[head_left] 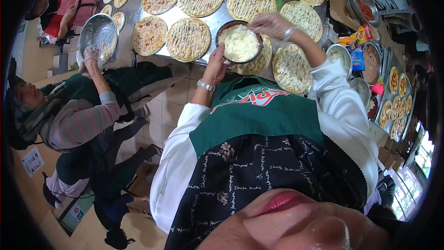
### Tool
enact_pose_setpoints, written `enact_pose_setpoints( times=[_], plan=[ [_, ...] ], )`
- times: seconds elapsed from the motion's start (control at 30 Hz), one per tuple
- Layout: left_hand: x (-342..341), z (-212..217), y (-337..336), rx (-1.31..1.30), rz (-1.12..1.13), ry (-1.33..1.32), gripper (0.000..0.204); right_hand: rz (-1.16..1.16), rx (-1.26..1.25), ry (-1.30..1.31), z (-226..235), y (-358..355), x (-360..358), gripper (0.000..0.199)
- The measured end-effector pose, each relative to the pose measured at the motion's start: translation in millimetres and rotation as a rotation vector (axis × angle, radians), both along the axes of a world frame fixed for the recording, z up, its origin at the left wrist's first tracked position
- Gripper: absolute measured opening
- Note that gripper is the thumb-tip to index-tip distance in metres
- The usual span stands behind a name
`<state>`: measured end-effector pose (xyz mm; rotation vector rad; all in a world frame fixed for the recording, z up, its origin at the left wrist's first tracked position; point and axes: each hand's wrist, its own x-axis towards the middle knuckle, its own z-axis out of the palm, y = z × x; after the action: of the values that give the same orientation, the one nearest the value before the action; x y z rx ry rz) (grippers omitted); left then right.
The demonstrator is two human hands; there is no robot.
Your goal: Assembling multiple small pizzas by sprinkling shredded cheese on prepared dough bases.
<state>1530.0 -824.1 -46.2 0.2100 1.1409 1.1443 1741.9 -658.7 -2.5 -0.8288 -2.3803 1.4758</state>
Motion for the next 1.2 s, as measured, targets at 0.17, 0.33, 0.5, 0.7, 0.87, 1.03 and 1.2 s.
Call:
enact_pose_setpoints(
  times=[0.17,0.33,0.5,0.7,0.87,1.03,1.2],
  plan=[
    [-6.9,-0.5,3.2,0.002,-0.119,-0.01,0.06,0.015,0.597,-0.364,-1.1,-64.7,-79.3,0.042],
    [-37.3,-6.7,-2.9,-0.029,-0.136,-0.07,0.063,0.209,0.473,-0.323,-13.3,-65.7,-106.6,0.041],
    [-69.7,1.2,1.6,-0.035,-0.024,0.022,0.05,0.267,0.446,-0.403,-6.8,-65.1,-143.8,0.039],
    [-88.1,18.8,5.4,-0.021,-0.108,-0.08,0.057,0.425,0.057,-0.404,-31.9,-49.9,-165.8,0.047],
    [-89.4,17.8,16.4,0.004,-0.179,-0.09,0.061,0.288,-0.016,-0.413,-11.2,-35.3,-159.3,0.044],
    [-75.6,5.5,40.6,0.031,-0.189,-0.068,0.057,0.117,-0.264,-0.41,-0.6,7.9,-129.8,0.037],
    [-61.9,4.3,63.0,0.016,-0.184,-0.041,0.052,-0.231,-0.454,-0.115,-12.8,75.6,-80.0,0.022]
  ],
)
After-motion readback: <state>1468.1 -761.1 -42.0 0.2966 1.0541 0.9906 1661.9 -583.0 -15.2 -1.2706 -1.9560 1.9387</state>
